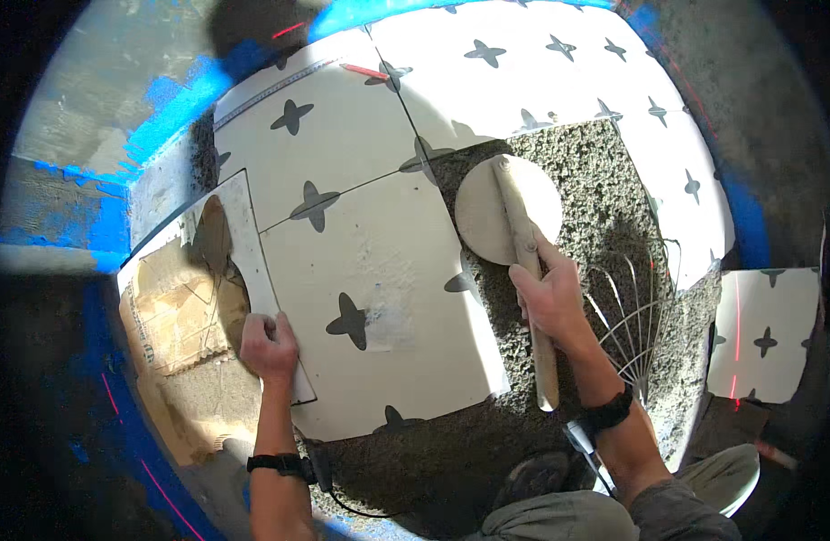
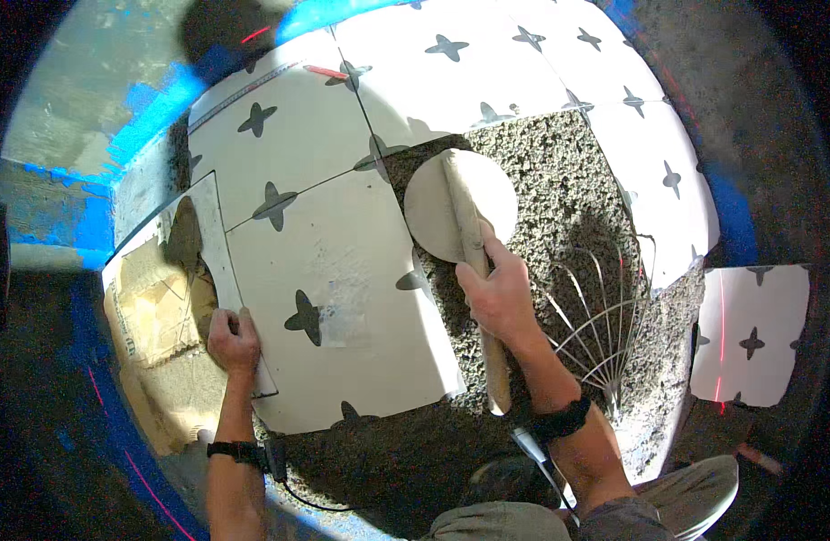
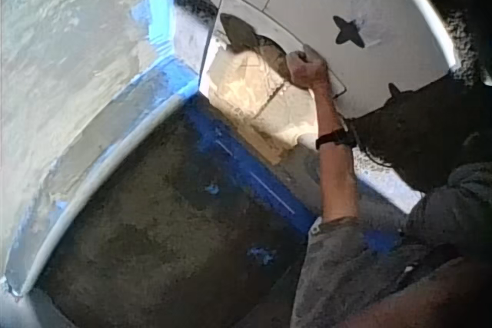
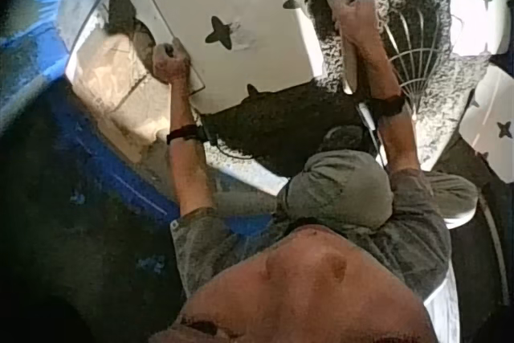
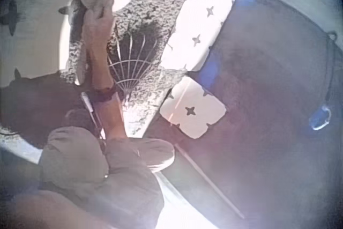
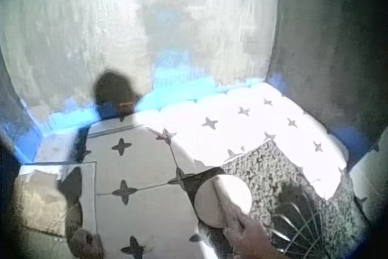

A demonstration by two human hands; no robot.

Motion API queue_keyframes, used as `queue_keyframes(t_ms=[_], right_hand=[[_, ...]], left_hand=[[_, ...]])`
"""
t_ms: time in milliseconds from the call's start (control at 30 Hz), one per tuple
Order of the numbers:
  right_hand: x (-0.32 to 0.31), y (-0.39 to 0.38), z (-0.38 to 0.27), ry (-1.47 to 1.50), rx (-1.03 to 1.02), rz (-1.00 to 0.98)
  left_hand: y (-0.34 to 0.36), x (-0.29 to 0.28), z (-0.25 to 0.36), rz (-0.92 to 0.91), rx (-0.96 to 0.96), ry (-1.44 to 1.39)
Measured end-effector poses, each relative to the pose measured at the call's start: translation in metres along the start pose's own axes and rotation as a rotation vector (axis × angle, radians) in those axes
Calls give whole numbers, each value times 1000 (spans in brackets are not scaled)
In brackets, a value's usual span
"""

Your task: Applying tiles to a wet mortar bed using a laser level and measuring tape for alignment.

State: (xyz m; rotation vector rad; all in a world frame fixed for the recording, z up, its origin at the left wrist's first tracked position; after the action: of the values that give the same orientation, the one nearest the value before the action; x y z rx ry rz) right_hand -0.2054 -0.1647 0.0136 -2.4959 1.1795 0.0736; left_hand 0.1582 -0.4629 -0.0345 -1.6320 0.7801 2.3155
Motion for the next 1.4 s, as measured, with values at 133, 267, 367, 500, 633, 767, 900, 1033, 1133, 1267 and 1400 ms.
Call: queue_keyframes(t_ms=[133,267,367,500,633,767,900,1033,1133,1267,1400], right_hand=[[-2,-1,-1,-62,-6,27],[1,0,-5,-76,-83,77],[2,2,-1,-70,-56,58],[-6,0,2,-82,40,79],[11,-6,-17,-25,-56,-14],[47,-9,-41,2,-124,-121],[94,6,-65,8,-172,-263],[147,39,-87,19,-152,-318],[188,68,-103,-79,-199,-305],[234,93,-108,-94,-250,-280],[265,104,-102,9,-257,-376]], left_hand=[[0,0,-1,-8,-25,4],[-1,-3,1,13,14,32],[0,-1,1,1,3,25],[0,5,0,-1,-2,33],[-1,4,-1,23,11,27],[0,2,-2,9,-43,-35],[2,-4,1,27,-24,-42],[5,-3,1,-4,-5,-48],[4,-3,0,-7,0,-32],[4,-4,-3,-25,-19,-60],[7,-8,-2,18,-8,-80]])
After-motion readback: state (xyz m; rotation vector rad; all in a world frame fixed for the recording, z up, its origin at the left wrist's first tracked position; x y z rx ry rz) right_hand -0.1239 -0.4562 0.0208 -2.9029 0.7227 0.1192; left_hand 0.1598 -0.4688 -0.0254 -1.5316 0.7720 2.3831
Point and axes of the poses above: each hand's wrist, its own y-axis towards the middle knuckle, its own x-axis out of the palm, z = x × y, the point moved 6 cm from there along y, towards the middle knuckle, and after that the axes turned 7 degrees about y, right-handed, at the moved point
